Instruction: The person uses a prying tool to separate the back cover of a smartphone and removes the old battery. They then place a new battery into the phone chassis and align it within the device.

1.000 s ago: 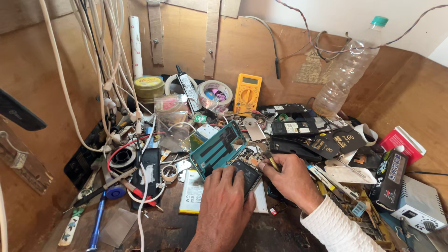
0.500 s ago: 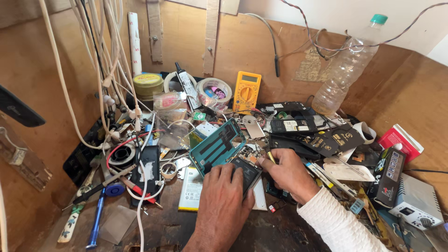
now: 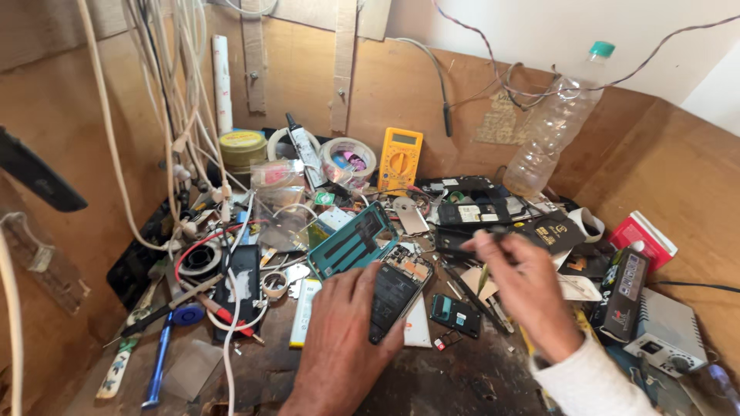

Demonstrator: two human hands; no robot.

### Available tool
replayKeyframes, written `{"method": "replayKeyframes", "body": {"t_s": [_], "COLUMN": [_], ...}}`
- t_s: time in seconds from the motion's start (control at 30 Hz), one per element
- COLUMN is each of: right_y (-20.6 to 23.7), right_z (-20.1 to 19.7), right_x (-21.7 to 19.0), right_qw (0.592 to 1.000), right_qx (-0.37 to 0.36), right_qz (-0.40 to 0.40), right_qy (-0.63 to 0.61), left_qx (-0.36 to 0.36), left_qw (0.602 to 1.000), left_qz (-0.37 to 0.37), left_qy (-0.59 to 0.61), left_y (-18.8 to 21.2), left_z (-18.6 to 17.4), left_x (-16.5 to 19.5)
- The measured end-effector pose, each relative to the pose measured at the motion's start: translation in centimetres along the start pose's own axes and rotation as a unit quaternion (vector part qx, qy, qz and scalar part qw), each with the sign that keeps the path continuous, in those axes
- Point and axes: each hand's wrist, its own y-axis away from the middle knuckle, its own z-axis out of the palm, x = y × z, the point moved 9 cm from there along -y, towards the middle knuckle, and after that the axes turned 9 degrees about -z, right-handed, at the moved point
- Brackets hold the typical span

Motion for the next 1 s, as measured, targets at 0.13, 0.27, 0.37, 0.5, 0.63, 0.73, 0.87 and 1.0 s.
{"method": "replayKeyframes", "body": {"t_s": [0.13,0.27,0.37,0.5,0.63,0.73,0.87,1.0], "right_y": [1.6,1.3,1.3,1.5,1.4,1.4,1.8,1.2], "right_z": [-2.0,-3.1,-4.7,-5.6,-3.9,-2.6,-1.6,-0.8], "right_x": [1.4,0.7,1.5,5.1,7.1,6.6,6.8,4.7], "right_qw": [0.991,0.997,0.996,0.977,0.984,0.972,0.969,0.963], "right_qx": [0.012,0.05,0.069,0.043,-0.034,-0.062,-0.077,-0.073], "right_qz": [0.125,0.065,0.049,0.118,0.072,-0.013,0.049,0.026], "right_qy": [0.054,0.001,0.033,0.171,0.16,0.226,0.229,0.26], "left_qx": [-0.021,-0.025,0.009,0.022,0.022,0.02,0.028,0.039], "left_qw": [1.0,0.999,0.999,1.0,1.0,1.0,1.0,0.999], "left_qz": [-0.019,-0.022,-0.009,-0.012,-0.012,-0.01,0.001,0.022], "left_qy": [-0.004,-0.023,-0.03,-0.013,-0.011,-0.017,-0.006,-0.025], "left_y": [0.8,1.2,1.4,1.3,1.5,1.5,1.3,1.4], "left_z": [-1.1,-1.8,-2.5,-2.5,-2.0,-1.4,-1.1,-0.9], "left_x": [-1.0,-1.7,-1.9,-2.4,-2.6,-2.7,-2.9,-3.1]}}
